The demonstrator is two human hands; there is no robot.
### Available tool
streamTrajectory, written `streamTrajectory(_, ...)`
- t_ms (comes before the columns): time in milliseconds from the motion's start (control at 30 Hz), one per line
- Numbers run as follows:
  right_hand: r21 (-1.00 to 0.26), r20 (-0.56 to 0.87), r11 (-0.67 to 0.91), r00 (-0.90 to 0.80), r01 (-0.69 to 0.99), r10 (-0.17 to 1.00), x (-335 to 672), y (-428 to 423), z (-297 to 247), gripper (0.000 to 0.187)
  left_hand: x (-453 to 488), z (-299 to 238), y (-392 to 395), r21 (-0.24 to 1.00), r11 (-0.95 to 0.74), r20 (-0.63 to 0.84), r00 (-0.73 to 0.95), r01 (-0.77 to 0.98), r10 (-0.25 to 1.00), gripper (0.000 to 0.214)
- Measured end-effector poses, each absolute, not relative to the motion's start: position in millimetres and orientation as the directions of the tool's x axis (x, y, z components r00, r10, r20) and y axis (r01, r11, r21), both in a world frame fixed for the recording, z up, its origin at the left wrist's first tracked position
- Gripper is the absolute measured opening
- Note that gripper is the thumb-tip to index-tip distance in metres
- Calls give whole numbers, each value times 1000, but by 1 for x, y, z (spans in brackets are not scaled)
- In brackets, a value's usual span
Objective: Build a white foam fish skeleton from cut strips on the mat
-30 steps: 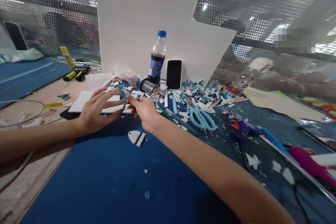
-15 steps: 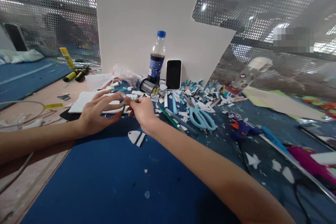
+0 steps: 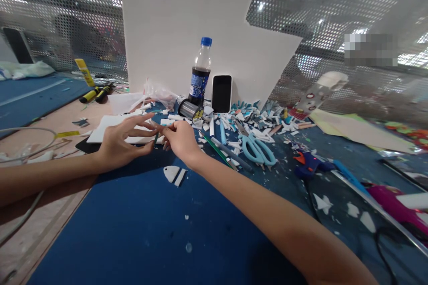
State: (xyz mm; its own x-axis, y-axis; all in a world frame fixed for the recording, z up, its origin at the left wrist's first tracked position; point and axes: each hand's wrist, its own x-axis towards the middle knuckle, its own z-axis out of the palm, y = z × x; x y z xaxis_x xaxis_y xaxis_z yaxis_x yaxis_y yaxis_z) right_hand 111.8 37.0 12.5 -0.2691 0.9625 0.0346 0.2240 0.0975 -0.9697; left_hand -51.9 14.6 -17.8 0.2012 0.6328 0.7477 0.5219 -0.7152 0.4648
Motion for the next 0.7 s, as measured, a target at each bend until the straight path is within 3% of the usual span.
streamTrajectory(200,-960,98,175,-326,218,940,114,41,10,47,-53,-17,13,587,-672,694,147,451,705,55)
streamTrajectory(400,-965,87,171,-374,199,923,118,44,12,41,-55,-15,17,609,-651,684,116,453,720,55)
streamTrajectory(567,-990,39,95,-457,100,888,121,48,14,37,-57,-16,23,544,-629,736,44,556,676,44)
streamTrajectory(700,-999,-33,-7,-491,54,870,121,50,16,39,-57,-14,20,442,-693,784,129,569,607,48)
